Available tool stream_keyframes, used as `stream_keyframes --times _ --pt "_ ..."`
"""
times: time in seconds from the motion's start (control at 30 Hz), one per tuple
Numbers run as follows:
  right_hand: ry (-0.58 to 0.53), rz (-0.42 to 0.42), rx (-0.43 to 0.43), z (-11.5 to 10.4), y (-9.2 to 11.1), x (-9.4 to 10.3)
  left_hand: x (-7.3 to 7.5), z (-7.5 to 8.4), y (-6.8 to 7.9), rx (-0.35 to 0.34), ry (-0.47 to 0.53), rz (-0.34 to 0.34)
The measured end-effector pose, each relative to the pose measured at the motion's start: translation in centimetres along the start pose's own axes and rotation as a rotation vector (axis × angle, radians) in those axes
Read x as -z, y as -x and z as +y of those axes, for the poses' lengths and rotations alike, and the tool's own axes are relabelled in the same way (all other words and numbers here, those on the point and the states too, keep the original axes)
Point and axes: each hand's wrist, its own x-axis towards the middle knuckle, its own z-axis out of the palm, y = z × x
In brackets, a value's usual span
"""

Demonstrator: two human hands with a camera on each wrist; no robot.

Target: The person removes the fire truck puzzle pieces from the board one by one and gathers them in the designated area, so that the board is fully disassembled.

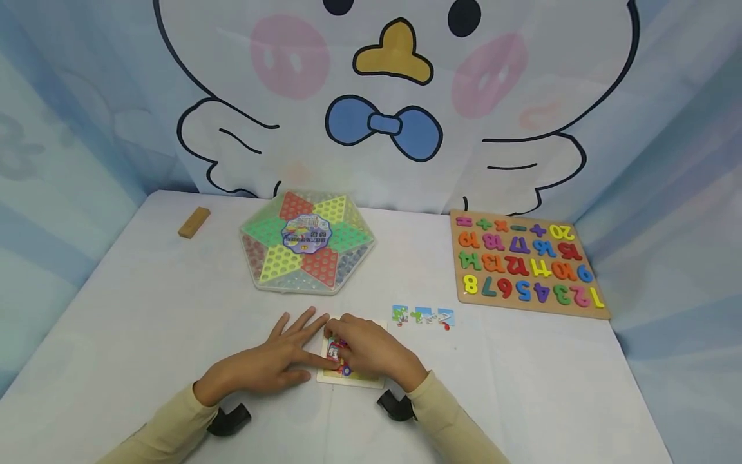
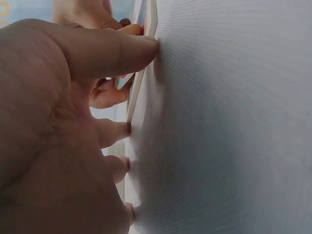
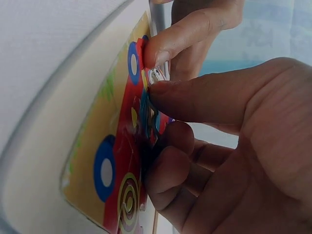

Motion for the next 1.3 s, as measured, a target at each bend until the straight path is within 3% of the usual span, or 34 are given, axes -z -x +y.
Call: stream_keyframes --times 0.4,1.3 --pt "-0.048 -0.016 0.06 0.44 0.15 0.06 -0.36 0.09 0.02 0.019 0.011 -0.004" --pt "-0.102 -0.013 0.077 1.01 -0.14 0.1 -0.3 -0.07 -0.12 0.005 -0.014 0.012"
